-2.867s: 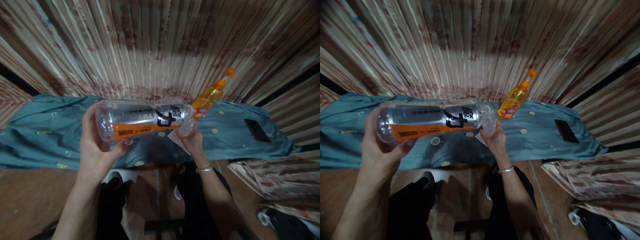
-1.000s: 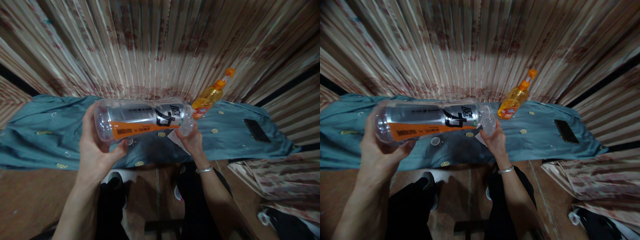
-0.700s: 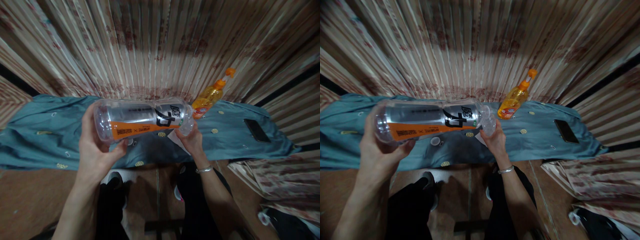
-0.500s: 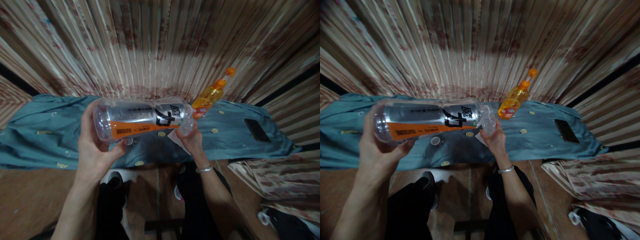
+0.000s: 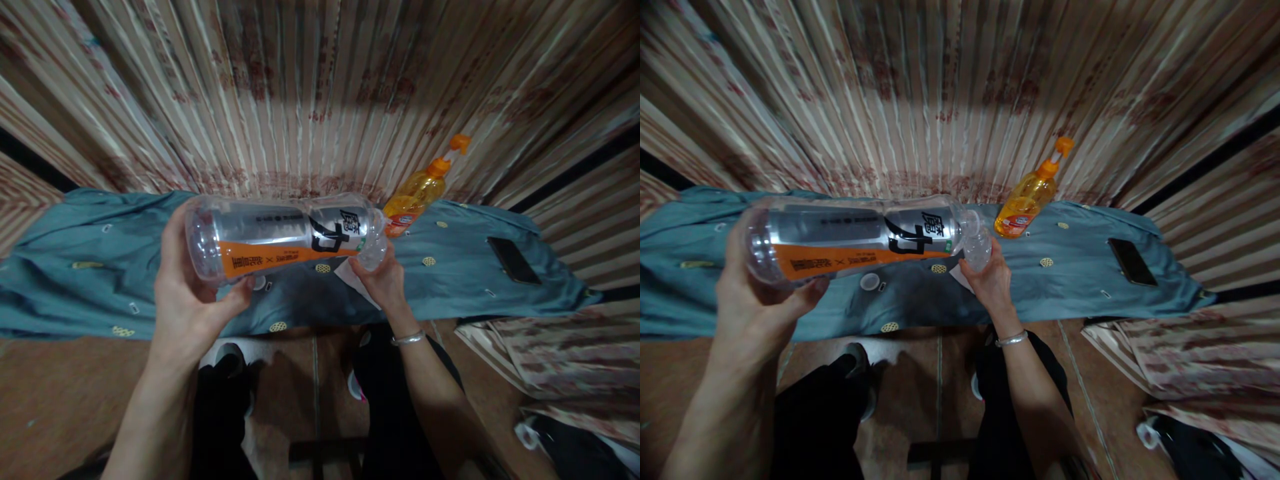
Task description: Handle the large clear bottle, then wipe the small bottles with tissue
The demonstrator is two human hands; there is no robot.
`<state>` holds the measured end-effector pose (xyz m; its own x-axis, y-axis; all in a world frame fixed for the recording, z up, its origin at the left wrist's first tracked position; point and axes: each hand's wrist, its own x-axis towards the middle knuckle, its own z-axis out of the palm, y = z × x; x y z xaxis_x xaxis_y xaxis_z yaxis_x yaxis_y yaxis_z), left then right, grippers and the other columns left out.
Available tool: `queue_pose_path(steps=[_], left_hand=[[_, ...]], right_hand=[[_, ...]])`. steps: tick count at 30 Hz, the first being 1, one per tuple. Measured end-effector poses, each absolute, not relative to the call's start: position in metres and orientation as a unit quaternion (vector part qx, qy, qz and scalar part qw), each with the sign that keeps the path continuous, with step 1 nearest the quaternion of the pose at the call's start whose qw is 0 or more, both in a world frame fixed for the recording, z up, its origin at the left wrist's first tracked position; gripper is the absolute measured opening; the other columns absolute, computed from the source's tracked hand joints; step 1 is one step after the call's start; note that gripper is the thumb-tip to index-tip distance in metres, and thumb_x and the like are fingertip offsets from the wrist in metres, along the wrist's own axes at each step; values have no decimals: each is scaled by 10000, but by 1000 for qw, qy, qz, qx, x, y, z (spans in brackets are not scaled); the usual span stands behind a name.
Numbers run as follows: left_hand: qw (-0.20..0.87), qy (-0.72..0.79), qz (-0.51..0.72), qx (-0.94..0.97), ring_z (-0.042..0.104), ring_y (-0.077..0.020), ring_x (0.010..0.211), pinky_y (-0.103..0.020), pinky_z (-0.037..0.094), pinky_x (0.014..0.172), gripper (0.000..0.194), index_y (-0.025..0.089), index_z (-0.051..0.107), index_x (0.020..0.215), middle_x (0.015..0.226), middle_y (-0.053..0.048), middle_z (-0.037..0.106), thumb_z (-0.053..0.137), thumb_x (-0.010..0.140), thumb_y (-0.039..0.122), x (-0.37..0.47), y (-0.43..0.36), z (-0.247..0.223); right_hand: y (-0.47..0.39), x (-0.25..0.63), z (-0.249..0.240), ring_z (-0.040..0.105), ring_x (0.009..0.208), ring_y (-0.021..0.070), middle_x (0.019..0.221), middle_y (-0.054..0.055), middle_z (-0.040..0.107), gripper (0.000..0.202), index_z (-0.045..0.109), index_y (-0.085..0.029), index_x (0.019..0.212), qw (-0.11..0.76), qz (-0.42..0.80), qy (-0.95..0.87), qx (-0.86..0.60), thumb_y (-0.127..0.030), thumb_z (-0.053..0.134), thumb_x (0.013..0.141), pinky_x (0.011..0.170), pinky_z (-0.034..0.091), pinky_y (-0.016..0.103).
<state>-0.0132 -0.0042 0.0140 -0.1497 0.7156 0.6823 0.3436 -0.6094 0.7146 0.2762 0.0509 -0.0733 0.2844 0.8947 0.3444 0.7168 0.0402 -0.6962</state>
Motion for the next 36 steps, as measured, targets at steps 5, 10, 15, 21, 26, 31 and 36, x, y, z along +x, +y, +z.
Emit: queue_pose_path(steps=[5, 10, 15, 21, 26, 31, 36], left_hand=[[151, 421, 623, 642, 593, -303, 1295, -448, 581, 995, 1028, 302, 508, 1455, 1425, -102, 569, 951, 542, 473, -14, -5, 15], [158, 423, 622, 640, 594, -292, 1291, -451, 568, 1016, 1016, 290, 498, 1461, 1429, -104, 565, 945, 565, 459, -14, -6, 15], [156, 425, 627, 634, 579, -299, 1309, -470, 546, 1044, 1027, 286, 516, 1450, 1429, -99, 572, 951, 538, 472, -14, -6, 15], [158, 425, 623, 638, 562, -315, 1338, -486, 528, 1065, 1028, 296, 506, 1456, 1444, -106, 562, 951, 545, 464, -13, -6, 16], [156, 423, 624, 638, 577, -311, 1319, -482, 545, 1046, 1026, 304, 505, 1456, 1440, -95, 561, 946, 547, 480, -14, -6, 15], [156, 423, 628, 634, 589, -304, 1296, -463, 563, 1024, 1026, 306, 525, 1440, 1405, -90, 583, 957, 524, 469, -12, -6, 16], [146, 414, 634, 637, 577, -298, 1302, -446, 568, 1022, 999, 280, 535, 1436, 1395, -99, 580, 954, 544, 445, -11, -5, 16]], right_hand=[[50, 276, -72, 720, 1053, 375, 1164, 197, 742, 781, 516, -130, 1370, 416, 111, -586, -686, -461, 755, 703, 880, 568, 481], [50, 275, -70, 720, 1051, 372, 1159, 192, 744, 779, 527, -128, 1370, 411, 114, -581, -693, -443, 756, 695, 882, 567, 482], [50, 275, -71, 727, 1028, 371, 1145, 189, 748, 777, 520, -131, 1366, 415, 110, -585, -688, -458, 751, 700, 865, 570, 474], [50, 276, -71, 726, 1034, 384, 1147, 192, 747, 769, 521, -141, 1363, 410, 113, -585, -690, -461, 753, 704, 866, 569, 489], [50, 277, -72, 727, 1033, 378, 1145, 189, 746, 765, 517, -144, 1360, 412, 112, -590, -685, -465, 750, 706, 855, 573, 477], [51, 276, -71, 722, 1044, 385, 1152, 201, 743, 786, 519, -128, 1366, 407, 110, -581, -696, -458, 754, 692, 874, 566, 488], [51, 277, -72, 726, 1035, 377, 1151, 190, 748, 780, 514, -136, 1372, 413, 109, -587, -688, -460, 748, 702, 863, 572, 483]])
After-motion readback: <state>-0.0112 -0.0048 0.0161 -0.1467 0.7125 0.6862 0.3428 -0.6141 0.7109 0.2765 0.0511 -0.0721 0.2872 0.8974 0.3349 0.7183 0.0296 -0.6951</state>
